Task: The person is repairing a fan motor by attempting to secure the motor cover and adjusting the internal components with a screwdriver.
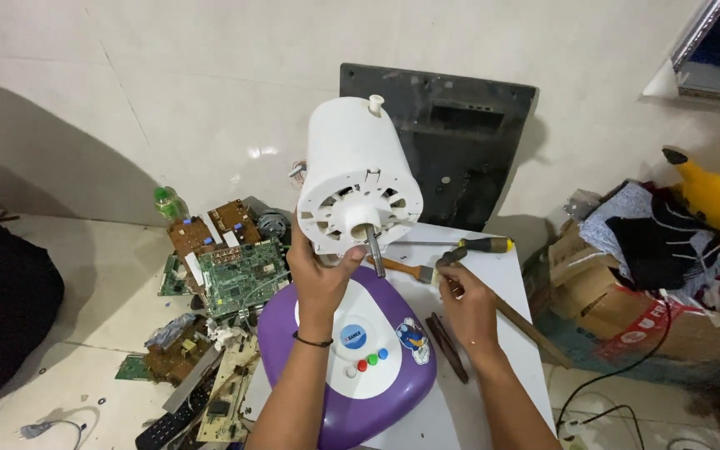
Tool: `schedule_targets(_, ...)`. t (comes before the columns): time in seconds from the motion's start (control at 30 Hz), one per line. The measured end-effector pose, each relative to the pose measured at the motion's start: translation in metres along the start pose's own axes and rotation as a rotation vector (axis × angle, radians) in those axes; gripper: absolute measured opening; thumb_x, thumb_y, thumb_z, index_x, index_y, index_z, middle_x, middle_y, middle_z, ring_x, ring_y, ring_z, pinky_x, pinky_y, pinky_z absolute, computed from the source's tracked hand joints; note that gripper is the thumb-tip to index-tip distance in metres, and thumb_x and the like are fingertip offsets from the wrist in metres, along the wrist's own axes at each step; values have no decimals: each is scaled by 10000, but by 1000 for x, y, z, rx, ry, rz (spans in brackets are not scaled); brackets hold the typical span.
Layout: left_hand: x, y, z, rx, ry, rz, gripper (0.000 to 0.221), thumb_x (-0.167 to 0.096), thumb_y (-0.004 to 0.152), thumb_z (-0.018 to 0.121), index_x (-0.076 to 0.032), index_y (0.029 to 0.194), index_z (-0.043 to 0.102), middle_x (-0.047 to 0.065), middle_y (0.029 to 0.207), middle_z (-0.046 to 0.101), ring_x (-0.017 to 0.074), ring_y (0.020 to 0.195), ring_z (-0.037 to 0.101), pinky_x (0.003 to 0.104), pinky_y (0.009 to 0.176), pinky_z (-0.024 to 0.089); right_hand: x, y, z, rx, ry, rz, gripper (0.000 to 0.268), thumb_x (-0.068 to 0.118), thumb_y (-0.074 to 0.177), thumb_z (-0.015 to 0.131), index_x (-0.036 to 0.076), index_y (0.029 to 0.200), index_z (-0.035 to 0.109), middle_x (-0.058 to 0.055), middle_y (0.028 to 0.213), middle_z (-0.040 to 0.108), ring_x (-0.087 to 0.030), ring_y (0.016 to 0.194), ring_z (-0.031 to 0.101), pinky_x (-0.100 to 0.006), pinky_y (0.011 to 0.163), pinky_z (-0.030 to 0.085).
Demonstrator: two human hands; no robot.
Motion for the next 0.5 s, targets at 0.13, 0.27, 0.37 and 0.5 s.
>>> schedule_targets(0.13,-23,6,1,-20,-24,2,1131,-600,710,856,-51,1570,369,238,1343,636,369,1225,623,532,1009,522,-5,0,4,-17,-5,-36,212,75,959,691,27,1159,746,-190,998,782,-285,845,757,-382,733,630)
schedule_targets(0.27,-38,8,3,-30,-19,1,1118,-592,702,861,-23,1541,390,265,1323,642,392,1215,626,558,1006,526,-8,-2,11,7,-7,-27,192,107,965,695,43,1134,760,-173,979,784,-284,849,756,-376,727,633)
schedule_targets(0.37,-37,9,2,-36,-16,-6,1112,-602,708,851,-17,1534,391,267,1318,644,408,1210,629,569,1000,531,-9,-3,15,21,-15,-13,192,135,974,692,50,1133,760,-163,974,784,-276,839,752,-377,719,633)
schedule_targets(0.5,-39,8,0,-51,-9,-19,1078,-624,721,834,-13,1508,424,265,1271,665,403,1174,653,572,972,545,1,-6,13,-25,-13,-69,164,127,974,708,54,1111,761,-153,940,781,-275,809,744,-377,702,624)
Point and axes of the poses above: each hand's wrist, its own y-axis towards the middle knuckle, its own z-axis out of the palm, x = y × z, the point moved 10 cm from there along y, towards the middle knuckle
